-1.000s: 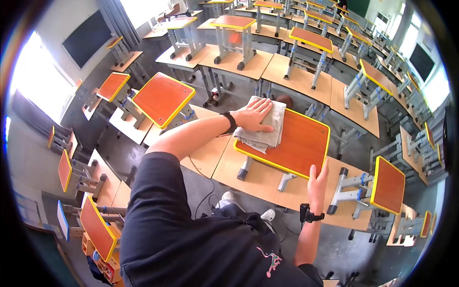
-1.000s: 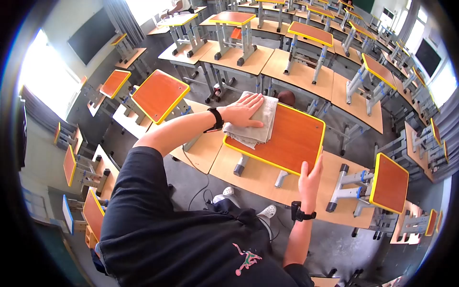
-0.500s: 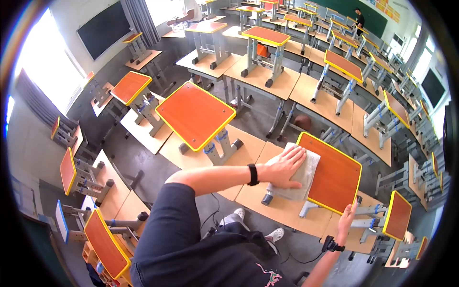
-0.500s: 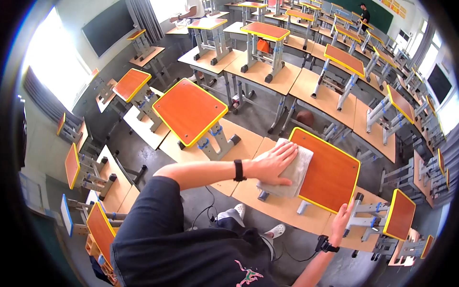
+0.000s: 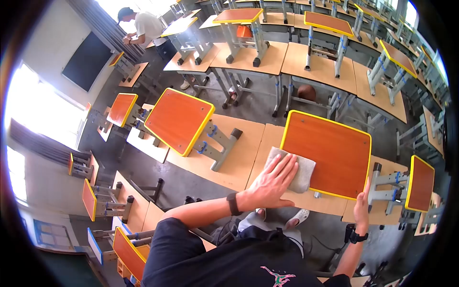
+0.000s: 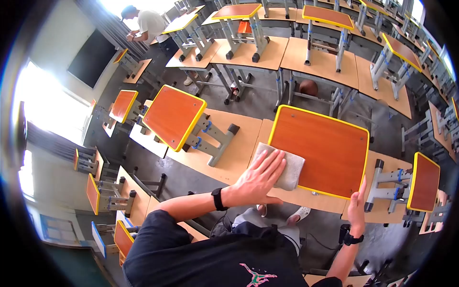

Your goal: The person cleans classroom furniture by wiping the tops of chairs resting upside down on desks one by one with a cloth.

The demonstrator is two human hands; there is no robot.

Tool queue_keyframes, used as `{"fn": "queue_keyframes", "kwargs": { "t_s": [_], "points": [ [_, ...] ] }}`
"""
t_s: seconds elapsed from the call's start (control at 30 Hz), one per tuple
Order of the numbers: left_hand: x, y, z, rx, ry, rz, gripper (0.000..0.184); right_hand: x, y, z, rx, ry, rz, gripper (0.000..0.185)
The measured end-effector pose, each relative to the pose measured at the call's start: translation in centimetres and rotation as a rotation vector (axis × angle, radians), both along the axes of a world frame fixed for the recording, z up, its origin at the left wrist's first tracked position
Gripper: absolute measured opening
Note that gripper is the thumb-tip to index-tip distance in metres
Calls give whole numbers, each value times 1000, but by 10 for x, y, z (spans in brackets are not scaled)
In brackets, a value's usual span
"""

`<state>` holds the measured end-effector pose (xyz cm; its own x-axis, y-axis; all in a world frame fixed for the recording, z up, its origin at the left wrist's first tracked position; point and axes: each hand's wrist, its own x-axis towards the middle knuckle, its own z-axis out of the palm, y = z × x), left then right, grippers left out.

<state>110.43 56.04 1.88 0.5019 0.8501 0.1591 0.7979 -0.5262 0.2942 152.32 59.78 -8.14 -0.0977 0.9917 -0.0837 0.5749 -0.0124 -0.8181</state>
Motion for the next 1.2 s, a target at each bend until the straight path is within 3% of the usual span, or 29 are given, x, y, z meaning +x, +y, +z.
{"fn": "queue_keyframes", "kwargs": {
  "t_s": [0.2,0.43,0.5,0.53,0.6,0.7,0.9,0.97,1.03,1.07,1.1,1.17,1.2],
  "points": [
    [46,5,9,-21,102,57,118,-24,-9,23,-48,205,106,98],
    [175,17,-1,-75,80,-28,123,-23,-10,26,-118,485,198,105],
    [204,25,4,-55,63,-12,117,-28,-2,22,-64,592,284,99],
    [229,28,-6,-12,60,4,115,-21,-10,15,-75,590,230,99],
    [240,34,-6,11,94,64,114,-25,-1,16,-159,856,219,88],
    [248,33,-12,3,93,66,114,-25,2,15,-155,956,121,71],
    [246,32,-14,44,62,30,111,-26,7,38,-217,779,18,59],
    [230,34,-2,-21,-165,-61,101,-26,4,43,-177,807,-7,60],
    [214,42,-8,-130,-388,-162,82,-26,4,46,33,510,-231,59],
    [187,44,2,-67,-447,-83,74,-37,-1,46,163,355,-356,59],
    [160,44,13,6,-529,10,66,-45,-1,56,181,308,-310,59],
    [135,43,18,114,-535,89,60,-54,-10,53,456,-74,-205,60],
    [106,42,15,169,-526,181,59,-73,-13,66,448,-495,-18,69]
  ]
}}
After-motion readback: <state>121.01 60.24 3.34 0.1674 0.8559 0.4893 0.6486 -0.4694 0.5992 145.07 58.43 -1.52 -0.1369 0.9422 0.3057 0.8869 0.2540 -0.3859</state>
